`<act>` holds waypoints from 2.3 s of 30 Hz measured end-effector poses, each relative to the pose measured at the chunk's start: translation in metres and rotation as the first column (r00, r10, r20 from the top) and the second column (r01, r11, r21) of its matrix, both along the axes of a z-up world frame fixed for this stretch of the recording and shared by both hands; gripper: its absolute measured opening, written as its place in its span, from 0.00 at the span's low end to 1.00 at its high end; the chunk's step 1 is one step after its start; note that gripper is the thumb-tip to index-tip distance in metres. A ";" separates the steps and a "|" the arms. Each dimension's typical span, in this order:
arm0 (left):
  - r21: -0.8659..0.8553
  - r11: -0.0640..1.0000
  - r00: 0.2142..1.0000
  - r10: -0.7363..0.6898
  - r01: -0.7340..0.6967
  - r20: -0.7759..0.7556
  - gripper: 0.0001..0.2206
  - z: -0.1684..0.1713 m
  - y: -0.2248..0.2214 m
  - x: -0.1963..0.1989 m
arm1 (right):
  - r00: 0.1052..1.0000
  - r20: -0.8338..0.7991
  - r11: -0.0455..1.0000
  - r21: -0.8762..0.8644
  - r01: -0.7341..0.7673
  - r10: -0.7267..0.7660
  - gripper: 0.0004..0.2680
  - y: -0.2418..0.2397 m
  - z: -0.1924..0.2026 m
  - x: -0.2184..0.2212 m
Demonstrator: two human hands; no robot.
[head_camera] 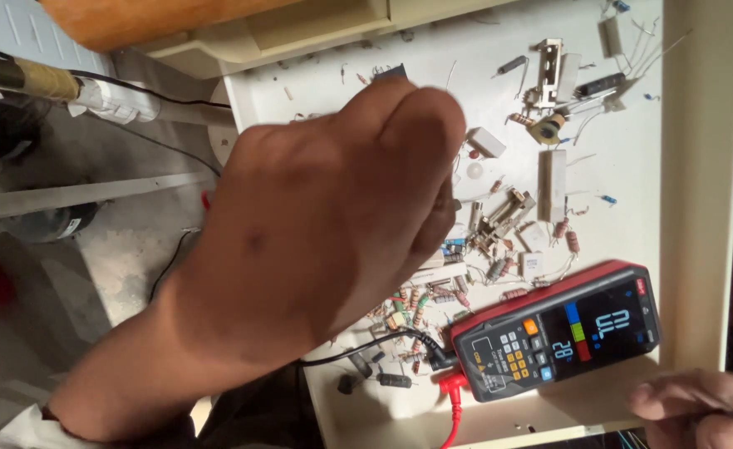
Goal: Testing various electronic components like resistors using a digital multimeter and sorting them in a tray.
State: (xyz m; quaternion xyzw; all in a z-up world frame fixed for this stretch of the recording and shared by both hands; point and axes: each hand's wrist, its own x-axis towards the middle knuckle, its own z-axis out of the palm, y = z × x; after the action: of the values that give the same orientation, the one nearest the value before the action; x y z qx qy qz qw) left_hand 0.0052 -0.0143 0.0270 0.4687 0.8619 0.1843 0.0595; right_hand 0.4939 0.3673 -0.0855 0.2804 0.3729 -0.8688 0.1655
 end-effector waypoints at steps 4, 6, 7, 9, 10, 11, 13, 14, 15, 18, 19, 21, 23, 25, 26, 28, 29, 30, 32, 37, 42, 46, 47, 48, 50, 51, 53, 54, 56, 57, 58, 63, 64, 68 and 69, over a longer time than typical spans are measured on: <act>0.274 0.957 0.961 -0.160 0.095 0.225 0.09 0.012 -0.019 0.013 | 0.966 -0.123 0.673 0.697 0.246 -0.227 0.18 -0.121 0.067 -0.056; 0.370 0.923 0.946 -0.210 0.108 0.248 0.08 0.012 -0.026 0.027 | 0.981 -0.077 0.556 0.815 0.166 -0.180 0.17 -0.146 0.088 -0.100; 0.457 0.882 0.929 -0.258 0.114 0.267 0.07 0.013 -0.030 0.033 | 0.989 -0.021 0.426 0.901 0.080 -0.143 0.17 -0.158 0.099 -0.123; 0.463 0.884 0.905 -0.250 0.068 0.345 0.03 0.024 -0.039 0.042 | 0.982 -0.099 0.404 0.901 0.156 -0.159 0.15 -0.188 0.109 -0.155; 0.461 0.887 0.872 -0.242 0.021 0.426 0.04 0.029 -0.044 0.048 | 0.970 -0.171 0.385 0.895 0.226 -0.174 0.12 -0.204 0.114 -0.170; 0.462 0.887 0.869 -0.248 0.025 0.428 0.04 0.031 -0.046 0.053 | 0.969 -0.169 0.382 0.896 0.227 -0.180 0.12 -0.211 0.127 -0.186; 0.488 0.873 0.834 -0.256 -0.018 0.489 0.04 0.034 -0.049 0.062 | 0.973 -0.124 0.184 0.979 0.088 0.195 0.11 -0.224 0.152 -0.218; 0.489 0.872 0.830 -0.265 -0.011 0.490 0.04 0.034 -0.051 0.068 | 0.975 -0.122 0.181 0.979 0.088 0.186 0.11 -0.233 0.155 -0.221; 0.457 0.889 0.825 -0.228 -0.041 0.517 0.04 0.035 -0.052 0.073 | 0.976 -0.113 0.206 0.976 0.074 0.186 0.11 -0.242 0.157 -0.225; 0.448 0.891 0.806 -0.211 -0.074 0.554 0.04 0.040 -0.056 0.085 | 0.980 -0.146 0.294 0.950 0.102 0.133 0.12 -0.258 0.151 -0.223; 0.465 0.881 0.791 -0.222 -0.088 0.570 0.03 0.042 -0.057 0.088 | 0.980 -0.182 0.364 0.921 0.140 0.085 0.13 -0.263 0.146 -0.221; 0.469 0.873 0.742 -0.223 -0.136 0.632 0.01 0.042 -0.060 0.096 | 0.976 -0.217 0.444 0.878 0.180 0.033 0.12 -0.271 0.145 -0.220; 0.470 0.863 0.690 -0.227 -0.184 0.687 0.02 0.041 -0.063 0.101 | 0.969 -0.248 0.517 0.826 0.223 -0.021 0.12 -0.277 0.144 -0.219; 0.484 0.862 0.725 -0.236 -0.151 0.647 0.04 0.038 -0.066 0.105 | 0.964 -0.265 0.542 0.804 0.243 -0.039 0.11 -0.282 0.143 -0.217; 0.487 0.861 0.725 -0.242 -0.147 0.645 0.04 0.036 -0.066 0.107 | 0.963 -0.266 0.538 0.806 0.246 -0.042 0.11 -0.283 0.142 -0.215; 0.525 0.844 0.765 -0.268 -0.106 0.586 0.06 0.033 -0.067 0.109 | 0.951 -0.304 0.546 0.788 0.284 -0.055 0.11 -0.285 0.141 -0.213; 0.526 0.844 0.763 -0.272 -0.104 0.587 0.06 0.032 -0.067 0.110 | 0.951 -0.302 0.544 0.789 0.285 -0.059 0.11 -0.286 0.141 -0.213; 0.545 0.833 0.763 -0.288 -0.098 0.578 0.06 0.031 -0.068 0.110 | 0.949 -0.311 0.518 0.805 0.289 -0.047 0.10 -0.287 0.141 -0.212; 0.567 0.819 0.763 -0.309 -0.090 0.567 0.06 0.030 -0.068 0.111 | 0.947 -0.320 0.489 0.821 0.296 -0.036 0.09 -0.287 0.140 -0.211; 0.574 0.813 0.751 -0.320 -0.094 0.577 0.13 0.031 -0.070 0.110 | 0.958 -0.279 0.499 0.822 0.276 -0.070 0.08 -0.288 0.139 -0.212; 0.492 0.867 0.744 -0.278 -0.077 0.607 0.14 0.033 -0.069 0.101 | 0.953 -0.297 0.502 0.817 0.283 -0.054 0.07 -0.290 0.143 -0.219; 0.496 0.865 0.959 -0.198 0.075 0.201 0.13 0.019 -0.071 0.087 | 0.945 -0.294 0.483 0.812 0.327 -0.145 0.07 -0.286 0.140 -0.216; 0.494 0.866 0.961 -0.193 0.073 0.196 0.13 0.019 -0.068 0.083 | 0.944 -0.299 0.486 0.810 0.329 -0.141 0.07 -0.286 0.140 -0.217; 0.392 0.919 0.988 -0.082 0.025 0.129 0.10 0.019 -0.065 0.079 | 0.934 -0.303 0.460 0.813 0.358 -0.190 0.07 -0.285 0.140 -0.218; 0.296 0.955 0.999 0.024 -0.035 0.038 0.07 0.017 -0.057 0.065 | 0.918 -0.319 0.429 0.814 0.393 -0.235 0.07 -0.280 0.138 -0.221; 0.173 0.985 0.995 -0.036 0.020 0.094 0.07 0.015 -0.054 0.059 | 0.908 -0.315 0.419 0.811 0.408 -0.275 0.08 -0.279 0.136 -0.220; 0.047 0.996 0.984 -0.087 0.081 0.157 0.08 0.011 -0.047 0.048 | 0.898 -0.310 0.413 0.807 0.422 -0.313 0.08 -0.276 0.131 -0.218; 0.032 0.996 0.992 -0.091 0.089 0.086 0.11 0.009 -0.043 0.042 | 0.896 -0.315 0.422 0.799 0.428 -0.312 0.08 -0.274 0.129 -0.217; 0.017 0.995 0.995 -0.102 0.102 0.015 0.17 0.003 -0.030 0.029 | 0.893 -0.320 0.429 0.791 0.436 -0.316 0.08 -0.271 0.126 -0.214; -0.012 0.999 0.995 -0.052 0.051 -0.086 0.14 0.000 -0.023 0.021 | 0.898 -0.303 0.425 0.801 0.421 -0.319 0.08 -0.270 0.124 -0.213; -0.036 0.999 0.982 -0.004 -0.003 -0.189 0.11 -0.003 -0.016 0.014 | 0.903 -0.285 0.421 0.811 0.406 -0.322 0.08 -0.269 0.123 -0.212; -0.074 0.997 0.961 -0.008 -0.013 -0.275 0.10 -0.037 0.022 -0.017 | 0.922 -0.297 0.434 0.817 0.381 -0.250 0.09 -0.262 0.121 -0.208; -0.087 0.996 0.947 -0.017 -0.012 -0.322 0.12 -0.043 0.027 -0.020 | 0.931 -0.292 0.428 0.829 0.361 -0.220 0.08 -0.260 0.120 -0.206; -0.183 0.983 0.951 -0.055 -0.002 -0.306 0.14 -0.052 0.040 -0.023 | 0.930 -0.301 0.437 0.822 0.365 -0.211 0.07 -0.256 0.116 -0.200; -0.162 0.987 0.936 -0.044 -0.014 -0.350 0.13 -0.056 0.041 -0.023 | 0.932 -0.286 0.446 0.820 0.359 -0.223 0.08 -0.255 0.117 -0.198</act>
State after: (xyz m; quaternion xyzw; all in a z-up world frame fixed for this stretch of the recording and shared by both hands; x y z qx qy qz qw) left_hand -0.0178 0.0265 -0.0292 0.4942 0.8671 0.0262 -0.0563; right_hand 0.2954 0.1123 0.0315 0.3250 0.7115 -0.5983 -0.1737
